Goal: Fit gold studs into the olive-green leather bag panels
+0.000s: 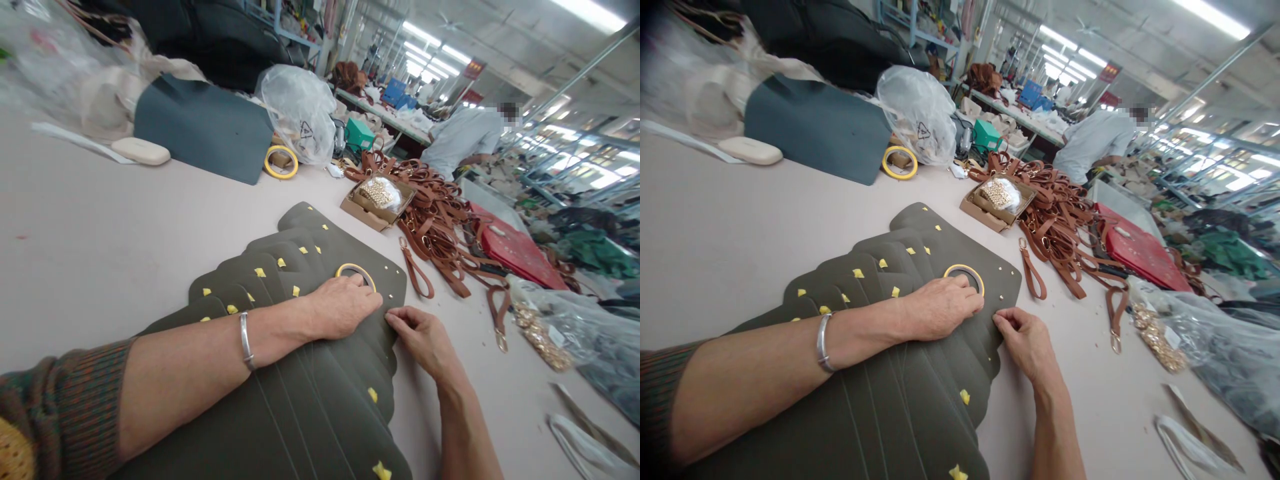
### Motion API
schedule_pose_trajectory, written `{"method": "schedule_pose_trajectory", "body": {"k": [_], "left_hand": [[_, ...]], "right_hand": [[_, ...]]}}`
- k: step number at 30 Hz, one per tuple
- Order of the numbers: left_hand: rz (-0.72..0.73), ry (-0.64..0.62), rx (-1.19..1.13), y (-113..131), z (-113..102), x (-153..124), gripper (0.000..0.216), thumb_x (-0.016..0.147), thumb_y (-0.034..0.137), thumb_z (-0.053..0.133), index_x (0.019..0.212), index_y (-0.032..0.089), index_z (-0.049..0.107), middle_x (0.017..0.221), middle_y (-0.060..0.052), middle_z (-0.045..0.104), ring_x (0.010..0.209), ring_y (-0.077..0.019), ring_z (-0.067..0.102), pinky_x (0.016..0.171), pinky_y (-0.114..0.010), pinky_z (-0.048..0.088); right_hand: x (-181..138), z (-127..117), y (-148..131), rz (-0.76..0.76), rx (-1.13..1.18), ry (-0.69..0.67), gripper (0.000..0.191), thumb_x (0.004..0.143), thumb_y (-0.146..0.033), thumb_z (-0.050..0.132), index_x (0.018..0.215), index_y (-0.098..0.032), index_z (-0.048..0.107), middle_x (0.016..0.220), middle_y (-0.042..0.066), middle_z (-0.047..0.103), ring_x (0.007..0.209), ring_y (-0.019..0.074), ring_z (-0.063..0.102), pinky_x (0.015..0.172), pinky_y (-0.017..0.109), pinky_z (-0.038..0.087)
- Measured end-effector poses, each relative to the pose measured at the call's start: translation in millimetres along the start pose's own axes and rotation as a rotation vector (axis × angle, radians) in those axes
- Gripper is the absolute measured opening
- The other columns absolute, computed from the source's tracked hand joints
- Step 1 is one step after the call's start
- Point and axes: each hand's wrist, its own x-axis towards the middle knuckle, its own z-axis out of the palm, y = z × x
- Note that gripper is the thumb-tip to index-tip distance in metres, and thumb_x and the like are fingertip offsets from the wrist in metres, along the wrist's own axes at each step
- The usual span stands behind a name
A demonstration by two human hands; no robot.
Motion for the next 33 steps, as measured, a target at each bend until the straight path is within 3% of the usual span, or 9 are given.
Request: {"method": "schedule_pose_trajectory", "body": {"k": [5,7,11,17,19,24,33], "left_hand": [[-0.022,-0.015,0.001,0.4,0.0,-0.4,0.019,0.087,0.007,0.044,0.097,0.018,0.056,0.101,-0.006,0.064,0.091,-0.0202,0.054,0.068,-0.03,0.044],[-0.023,-0.009,0.015,0.6,2.2,-0.4,0.018,0.087,0.008,0.044,0.098,0.017,0.056,0.102,-0.006,0.064,0.092,-0.0202,0.055,0.069,-0.03,0.045],[0.01,0.033,0.052,-0.3,9.1,-0.8,0.017,0.088,0.011,0.043,0.098,0.016,0.055,0.103,-0.007,0.064,0.092,-0.0215,0.057,0.069,-0.033,0.047],[-0.045,0.046,0.091,0.0,8.8,-2.1,0.017,0.09,0.016,0.043,0.101,0.014,0.056,0.101,-0.008,0.064,0.091,-0.0214,0.058,0.074,-0.035,0.048],[-0.035,0.039,0.107,0.2,5.2,-3.0,0.016,0.089,0.016,0.044,0.099,0.014,0.056,0.099,-0.007,0.064,0.091,-0.0214,0.058,0.073,-0.035,0.048],[-0.018,0.014,0.151,-1.6,-3.7,-11.1,0.013,0.087,0.015,0.047,0.095,0.014,0.057,0.096,-0.007,0.064,0.09,-0.0219,0.056,0.072,-0.036,0.048],[-0.124,-0.025,0.17,-5.2,-16.4,-40.1,0.015,0.09,0.015,0.047,0.102,0.016,0.054,0.098,-0.006,0.064,0.089,-0.0206,0.058,0.077,-0.035,0.049]], "right_hand": [[-2.6,-5.0,-2.9,0.084,0.038,-0.194,0.037,0.072,-0.052,0.062,0.077,-0.017,0.071,0.063,0.002,0.065,0.057,0.0153,0.055,0.056,0.027,0.041],[-3.0,-4.7,-1.2,0.03,-0.024,-0.101,0.038,0.073,-0.054,0.06,0.079,-0.019,0.072,0.067,0.003,0.068,0.063,0.0176,0.059,0.059,0.029,0.043],[-0.7,6.7,-1.3,-0.057,-0.169,0.228,0.042,0.073,-0.058,0.055,0.091,-0.023,0.071,0.08,0.005,0.071,0.068,0.0226,0.063,0.065,0.035,0.047],[5.7,35.8,-13.8,-0.356,-0.31,0.275,0.037,0.084,-0.044,0.043,0.105,-0.023,0.065,0.102,0.008,0.07,0.096,0.0271,0.063,0.087,0.044,0.047],[8.8,40.8,-15.0,-0.391,-0.307,0.279,0.036,0.085,-0.042,0.044,0.108,-0.023,0.063,0.103,0.008,0.069,0.098,0.0266,0.062,0.089,0.044,0.047],[13.6,46.9,-18.9,-0.406,-0.224,0.2,0.031,0.084,-0.037,0.048,0.109,-0.024,0.062,0.106,0.006,0.068,0.099,0.0247,0.061,0.088,0.042,0.047],[0.2,55.7,-42.3,-0.427,-0.042,0.032,0.03,0.081,-0.031,0.055,0.11,-0.027,0.064,0.102,0.004,0.069,0.097,0.0241,0.062,0.09,0.042,0.047]]}}
